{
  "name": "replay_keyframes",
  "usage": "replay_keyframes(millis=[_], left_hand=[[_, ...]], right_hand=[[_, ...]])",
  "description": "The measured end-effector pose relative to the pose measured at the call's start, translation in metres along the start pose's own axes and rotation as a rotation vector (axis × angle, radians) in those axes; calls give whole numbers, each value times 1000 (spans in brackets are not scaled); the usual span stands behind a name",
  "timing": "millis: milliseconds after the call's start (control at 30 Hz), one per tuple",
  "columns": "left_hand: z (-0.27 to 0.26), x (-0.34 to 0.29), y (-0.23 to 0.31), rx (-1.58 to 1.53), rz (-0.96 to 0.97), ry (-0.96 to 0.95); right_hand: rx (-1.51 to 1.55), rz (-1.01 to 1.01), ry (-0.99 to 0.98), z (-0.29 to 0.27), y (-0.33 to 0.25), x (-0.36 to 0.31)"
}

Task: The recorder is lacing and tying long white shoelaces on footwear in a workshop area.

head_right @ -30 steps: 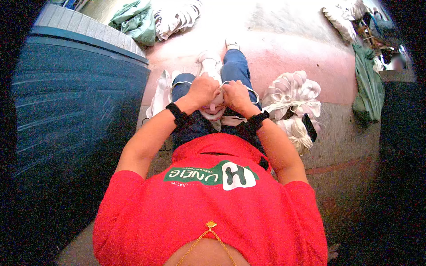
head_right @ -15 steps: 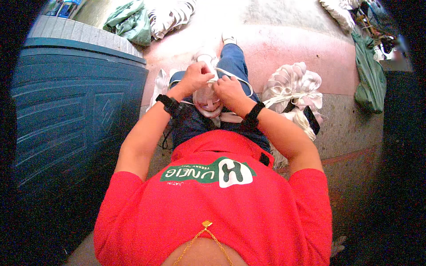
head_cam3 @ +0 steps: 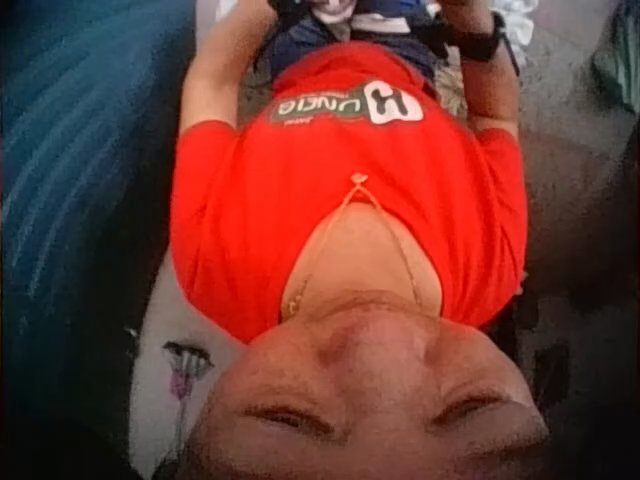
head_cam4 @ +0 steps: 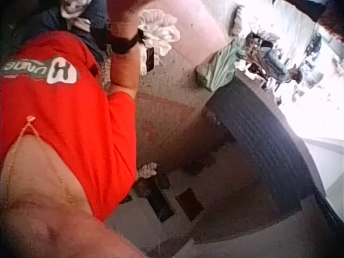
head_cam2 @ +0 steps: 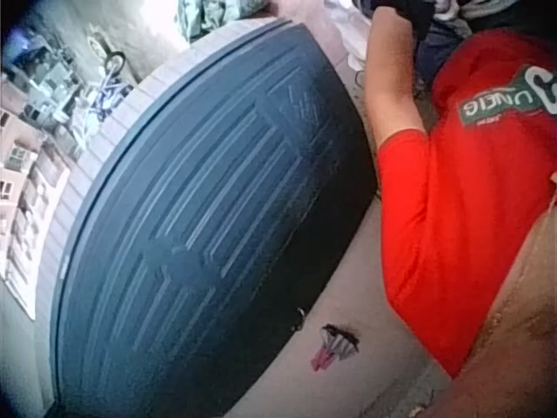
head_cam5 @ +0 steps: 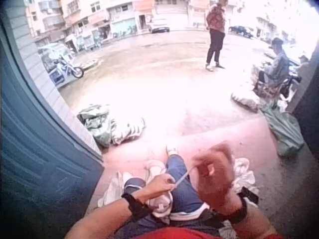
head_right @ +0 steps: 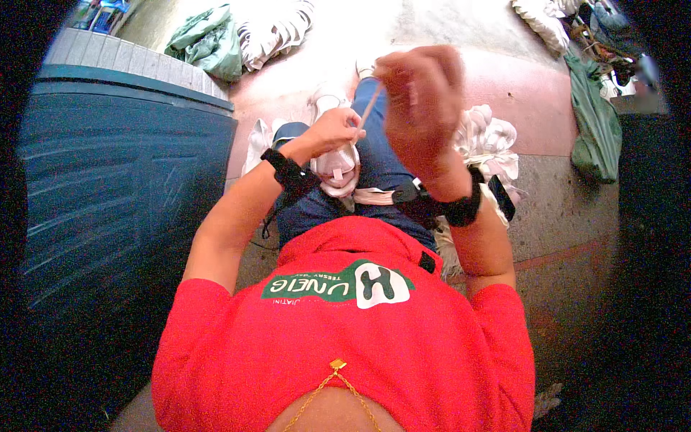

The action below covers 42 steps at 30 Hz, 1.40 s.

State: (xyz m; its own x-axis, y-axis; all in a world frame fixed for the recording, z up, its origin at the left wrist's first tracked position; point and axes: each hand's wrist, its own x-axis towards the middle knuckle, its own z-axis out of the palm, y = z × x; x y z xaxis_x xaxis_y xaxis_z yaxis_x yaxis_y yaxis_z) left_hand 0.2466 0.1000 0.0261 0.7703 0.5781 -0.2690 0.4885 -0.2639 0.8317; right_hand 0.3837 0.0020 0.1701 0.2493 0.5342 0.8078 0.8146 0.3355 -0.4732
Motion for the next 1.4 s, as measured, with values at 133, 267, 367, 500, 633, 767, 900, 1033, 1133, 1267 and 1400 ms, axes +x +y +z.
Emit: replay_keyframes(millis=[133,267,367,500,633,767,900,1033,1133,1267,1400], left_hand=[[-10,-10,-19,352,17,95],[-28,-43,-45,577,45,102],[-28,-57,-40,612,29,145],[-27,-54,-58,588,83,142],[-32,-50,-61,421,-12,107],[-33,-49,-65,393,20,111],[-37,-50,-61,449,52,144],[-40,-60,-68,313,0,150],[-34,-65,-73,226,-68,166],[-31,-65,-66,30,-123,198],[-30,-67,-65,63,-129,263]], right_hand=[[31,48,344,-25,4,26],[409,296,202,-14,21,24],[916,718,-244,-5,27,9],[798,1197,-824,34,24,-53],[826,1346,-1127,66,19,-125],[682,1181,-1050,99,19,-150],[461,946,-946,120,25,-168],[368,796,-873,125,19,-170],[463,1086,-992,124,14,-158],[394,978,-1018,132,24,-166],[-114,350,-1056,140,13,-162]])
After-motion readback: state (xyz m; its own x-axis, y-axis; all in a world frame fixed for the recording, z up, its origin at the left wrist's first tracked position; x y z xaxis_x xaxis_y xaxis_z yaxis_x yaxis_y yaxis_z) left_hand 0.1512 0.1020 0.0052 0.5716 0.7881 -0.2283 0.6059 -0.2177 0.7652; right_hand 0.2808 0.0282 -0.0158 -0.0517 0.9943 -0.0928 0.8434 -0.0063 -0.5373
